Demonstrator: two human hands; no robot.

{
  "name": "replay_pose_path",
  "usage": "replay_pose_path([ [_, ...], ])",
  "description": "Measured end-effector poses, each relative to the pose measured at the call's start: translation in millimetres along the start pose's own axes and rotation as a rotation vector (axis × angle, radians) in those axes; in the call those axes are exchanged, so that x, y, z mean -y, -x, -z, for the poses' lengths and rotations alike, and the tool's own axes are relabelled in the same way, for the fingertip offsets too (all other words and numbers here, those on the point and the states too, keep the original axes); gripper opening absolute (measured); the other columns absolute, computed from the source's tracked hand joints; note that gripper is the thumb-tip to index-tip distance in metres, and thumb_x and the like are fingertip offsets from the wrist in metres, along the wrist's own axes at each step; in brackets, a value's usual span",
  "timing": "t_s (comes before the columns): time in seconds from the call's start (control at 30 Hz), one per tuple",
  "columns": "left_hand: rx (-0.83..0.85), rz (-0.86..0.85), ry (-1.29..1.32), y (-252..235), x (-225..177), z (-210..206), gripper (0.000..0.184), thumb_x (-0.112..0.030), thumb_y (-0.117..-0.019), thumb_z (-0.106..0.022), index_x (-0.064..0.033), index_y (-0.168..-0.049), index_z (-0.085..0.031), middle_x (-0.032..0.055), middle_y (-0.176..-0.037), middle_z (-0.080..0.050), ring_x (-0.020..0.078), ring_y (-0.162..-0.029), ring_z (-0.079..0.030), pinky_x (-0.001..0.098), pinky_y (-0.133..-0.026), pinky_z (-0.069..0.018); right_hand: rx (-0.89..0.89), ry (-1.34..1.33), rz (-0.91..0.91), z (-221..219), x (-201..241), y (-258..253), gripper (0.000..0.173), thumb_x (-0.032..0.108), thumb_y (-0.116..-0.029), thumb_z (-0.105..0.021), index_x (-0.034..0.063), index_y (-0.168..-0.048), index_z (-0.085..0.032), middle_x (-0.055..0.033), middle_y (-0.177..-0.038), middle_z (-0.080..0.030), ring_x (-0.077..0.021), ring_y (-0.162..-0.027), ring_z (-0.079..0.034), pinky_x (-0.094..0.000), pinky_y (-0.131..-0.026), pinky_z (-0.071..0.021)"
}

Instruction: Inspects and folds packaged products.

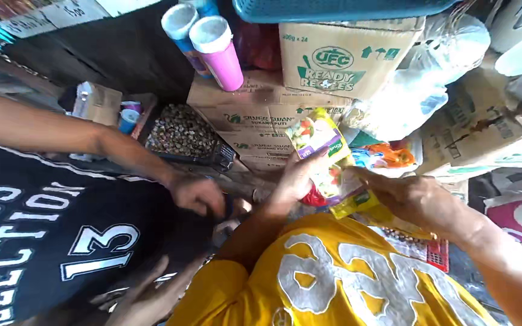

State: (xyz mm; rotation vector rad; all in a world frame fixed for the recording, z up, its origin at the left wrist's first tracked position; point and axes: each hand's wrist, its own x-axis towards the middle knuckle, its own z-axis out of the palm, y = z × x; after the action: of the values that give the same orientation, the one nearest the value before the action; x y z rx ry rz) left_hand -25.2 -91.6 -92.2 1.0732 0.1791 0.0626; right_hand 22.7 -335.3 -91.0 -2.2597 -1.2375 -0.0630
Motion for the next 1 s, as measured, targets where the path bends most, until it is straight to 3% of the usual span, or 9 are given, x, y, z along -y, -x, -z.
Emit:
replay_pose_path([
  [0.13, 0.164, -0.325, -0.248, 4.2, -32.3, -11.2, 0.023, -0.007, -0.0996, -0.058, -0.0089, -0.122, -0.061, 0.0020, -0.103, -0.073, 0.0102, -0.090, -0.072, 0.0337, -0.082, -0.0619, 0.201, -0.505, -0.146, 39.7, -22.5, 1.5, 0.069, 0.045, -0.1011, -0.058, 0.0194, -0.161, -0.035, 0.0060, -0.077, -0.067, 0.0024, -0.063, -0.058, -0.0205, -0.060, -0.0524],
  [0.2, 0.279, -0.467, -0.384, 9.0, -39.0, -24.4, 0.020, -0.003, -0.0954, -0.063, -0.0068, -0.115, -0.064, -0.0044, -0.099, -0.074, 0.0031, -0.089, -0.070, 0.0285, -0.082, -0.0611, 0.189, -0.648, -0.136, 44.1, -22.4, -7.6, 0.073, 0.047, -0.0976, -0.064, 0.0138, -0.157, -0.040, 0.0109, -0.087, -0.070, 0.0092, -0.071, -0.061, -0.0134, -0.067, -0.0541],
  [0.33, 0.653, -0.738, -0.567, 6.7, -52.8, -48.3, 0.021, 0.002, -0.0958, -0.058, 0.0120, -0.111, -0.068, 0.0153, -0.111, -0.073, 0.0142, -0.109, -0.068, 0.0310, -0.100, -0.0535, 0.103, -0.614, -0.081, 34.1, -19.6, -29.4, 0.037, 0.031, -0.0917, -0.072, 0.0039, -0.117, -0.068, 0.0050, -0.102, -0.072, 0.0050, -0.094, -0.065, -0.0194, -0.088, -0.0557],
  [0.43, 0.780, -0.917, -0.811, 2.6, -70.6, -48.3, 0.023, -0.011, -0.1013, -0.057, -0.0015, -0.106, -0.077, 0.0224, -0.130, -0.067, 0.0349, -0.136, -0.053, 0.0437, -0.119, -0.0354, 0.053, -0.677, -0.020, 44.8, -14.3, -42.4, 0.014, 0.017, -0.0900, -0.061, 0.0131, -0.097, -0.073, 0.0158, -0.086, -0.069, 0.0143, -0.081, -0.061, -0.0102, -0.076, -0.0530],
  [0.53, 0.621, -0.762, -1.027, 15.5, -80.2, -28.3, 0.031, 0.000, -0.0972, -0.054, -0.0100, -0.114, -0.078, 0.0262, -0.154, -0.045, 0.0369, -0.149, -0.035, 0.0467, -0.122, -0.0307, 0.068, -0.862, 0.019, 45.4, -22.0, -61.3, 0.024, 0.013, -0.0919, -0.058, 0.0278, -0.096, -0.076, 0.0206, -0.087, -0.073, 0.0108, -0.079, -0.065, -0.0133, -0.072, -0.0565],
  [0.6, 0.498, -0.621, -0.894, 20.2, -74.1, -10.2, 0.042, 0.008, -0.0949, -0.044, -0.0012, -0.124, -0.072, 0.0265, -0.160, -0.033, 0.0287, -0.146, -0.041, 0.0395, -0.118, -0.0395, 0.027, -0.890, -0.026, 44.2, -12.6, -77.8, 0.030, 0.006, -0.0920, -0.051, 0.0252, -0.092, -0.075, 0.0194, -0.082, -0.071, 0.0090, -0.074, -0.064, -0.0139, -0.068, -0.0560],
  [0.77, 0.350, -0.531, -0.280, 25.5, -39.8, 13.5, 0.057, -0.038, -0.1026, -0.052, -0.0039, -0.147, -0.045, 0.0029, -0.146, -0.052, 0.0108, -0.129, -0.054, 0.0345, -0.109, -0.0454, -0.056, -0.957, -0.149, 29.1, 24.4, -122.1, 0.030, 0.000, -0.0971, -0.044, 0.0114, -0.091, -0.071, 0.0123, -0.080, -0.071, 0.0046, -0.074, -0.066, -0.0175, -0.072, -0.0585],
  [0.9, 0.006, -0.640, -0.234, 30.0, -46.0, 6.5, 0.043, 0.003, -0.0948, -0.060, 0.0073, -0.135, -0.045, 0.0056, -0.124, -0.063, 0.0091, -0.109, -0.065, 0.0326, -0.097, -0.0564, 0.007, -0.971, -0.122, 21.9, 46.5, -150.0, 0.024, 0.006, -0.1016, -0.048, 0.0039, -0.104, -0.071, 0.0029, -0.089, -0.073, -0.0036, -0.082, -0.070, -0.0244, -0.076, -0.0608],
  [1.0, -0.081, -0.691, -0.221, 27.1, -53.2, 11.4, 0.050, 0.006, -0.0930, -0.061, 0.0082, -0.139, -0.041, 0.0083, -0.126, -0.063, 0.0116, -0.110, -0.065, 0.0338, -0.098, -0.0564, 0.013, -0.921, -0.041, 27.8, 50.9, -155.7, 0.032, 0.011, -0.1006, -0.053, -0.0004, -0.129, -0.064, -0.0039, -0.116, -0.073, -0.0070, -0.104, -0.070, -0.0268, -0.092, -0.0591],
])
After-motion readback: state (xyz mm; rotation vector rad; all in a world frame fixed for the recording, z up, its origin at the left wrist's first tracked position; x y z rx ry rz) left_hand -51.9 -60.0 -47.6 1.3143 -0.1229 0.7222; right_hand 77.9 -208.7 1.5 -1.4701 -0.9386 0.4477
